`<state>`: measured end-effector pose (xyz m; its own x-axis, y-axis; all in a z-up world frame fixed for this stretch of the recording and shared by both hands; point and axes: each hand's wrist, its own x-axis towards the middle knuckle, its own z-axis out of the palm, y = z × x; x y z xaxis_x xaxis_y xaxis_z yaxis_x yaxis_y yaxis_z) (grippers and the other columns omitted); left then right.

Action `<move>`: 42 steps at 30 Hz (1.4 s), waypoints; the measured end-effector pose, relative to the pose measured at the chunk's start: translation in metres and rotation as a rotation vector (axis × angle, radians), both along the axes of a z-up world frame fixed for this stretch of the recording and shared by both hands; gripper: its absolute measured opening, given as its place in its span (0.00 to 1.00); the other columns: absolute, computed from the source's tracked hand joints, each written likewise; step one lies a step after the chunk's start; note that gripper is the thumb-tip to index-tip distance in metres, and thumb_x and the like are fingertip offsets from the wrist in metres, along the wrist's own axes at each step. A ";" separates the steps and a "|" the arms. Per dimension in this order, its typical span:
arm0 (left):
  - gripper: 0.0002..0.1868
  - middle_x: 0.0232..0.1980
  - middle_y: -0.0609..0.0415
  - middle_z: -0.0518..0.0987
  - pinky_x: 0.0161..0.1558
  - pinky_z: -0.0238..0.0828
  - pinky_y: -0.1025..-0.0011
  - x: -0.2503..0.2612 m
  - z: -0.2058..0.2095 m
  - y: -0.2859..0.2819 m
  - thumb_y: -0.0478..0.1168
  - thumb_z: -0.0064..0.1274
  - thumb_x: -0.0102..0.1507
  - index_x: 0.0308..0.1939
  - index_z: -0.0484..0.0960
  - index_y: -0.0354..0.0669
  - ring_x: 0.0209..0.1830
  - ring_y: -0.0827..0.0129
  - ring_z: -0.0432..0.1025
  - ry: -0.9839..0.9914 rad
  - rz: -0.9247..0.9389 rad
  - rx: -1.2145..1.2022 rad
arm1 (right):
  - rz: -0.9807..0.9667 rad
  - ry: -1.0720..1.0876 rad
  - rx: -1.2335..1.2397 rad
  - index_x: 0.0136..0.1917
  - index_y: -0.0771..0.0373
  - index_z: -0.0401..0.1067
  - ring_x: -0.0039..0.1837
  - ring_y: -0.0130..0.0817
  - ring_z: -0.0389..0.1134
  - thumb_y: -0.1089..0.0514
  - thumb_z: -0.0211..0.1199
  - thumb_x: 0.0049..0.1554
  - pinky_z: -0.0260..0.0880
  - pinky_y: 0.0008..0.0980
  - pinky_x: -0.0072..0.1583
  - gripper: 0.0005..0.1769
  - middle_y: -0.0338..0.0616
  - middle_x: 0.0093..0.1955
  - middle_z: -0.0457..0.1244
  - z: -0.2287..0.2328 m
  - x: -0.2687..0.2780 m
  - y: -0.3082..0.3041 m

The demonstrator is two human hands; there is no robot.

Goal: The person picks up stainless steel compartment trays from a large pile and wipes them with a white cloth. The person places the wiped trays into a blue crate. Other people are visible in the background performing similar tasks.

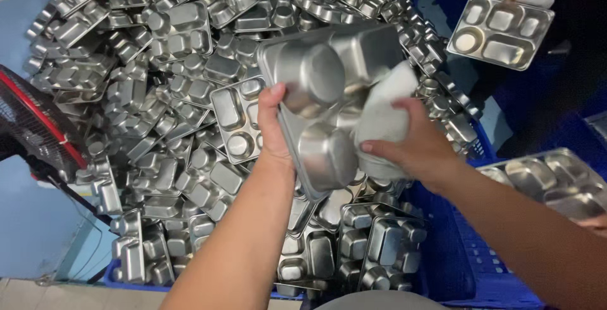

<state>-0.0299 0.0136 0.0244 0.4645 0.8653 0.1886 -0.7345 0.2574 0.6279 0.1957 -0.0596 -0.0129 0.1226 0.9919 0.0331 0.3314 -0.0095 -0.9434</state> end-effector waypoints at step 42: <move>0.42 0.63 0.43 0.75 0.69 0.65 0.49 -0.012 -0.022 -0.026 0.53 0.68 0.51 0.65 0.72 0.40 0.65 0.51 0.70 0.345 0.189 -0.209 | -0.356 0.983 0.073 0.61 0.70 0.66 0.54 0.43 0.73 0.66 0.62 0.58 0.76 0.45 0.56 0.18 0.51 0.55 0.68 -0.009 0.022 0.018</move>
<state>-0.0417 -0.0120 0.0028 0.2993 0.9441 -0.1378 -0.5374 0.2862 0.7933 0.2179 -0.0415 -0.0215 0.4127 0.8928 -0.1809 -0.5923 0.1122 -0.7979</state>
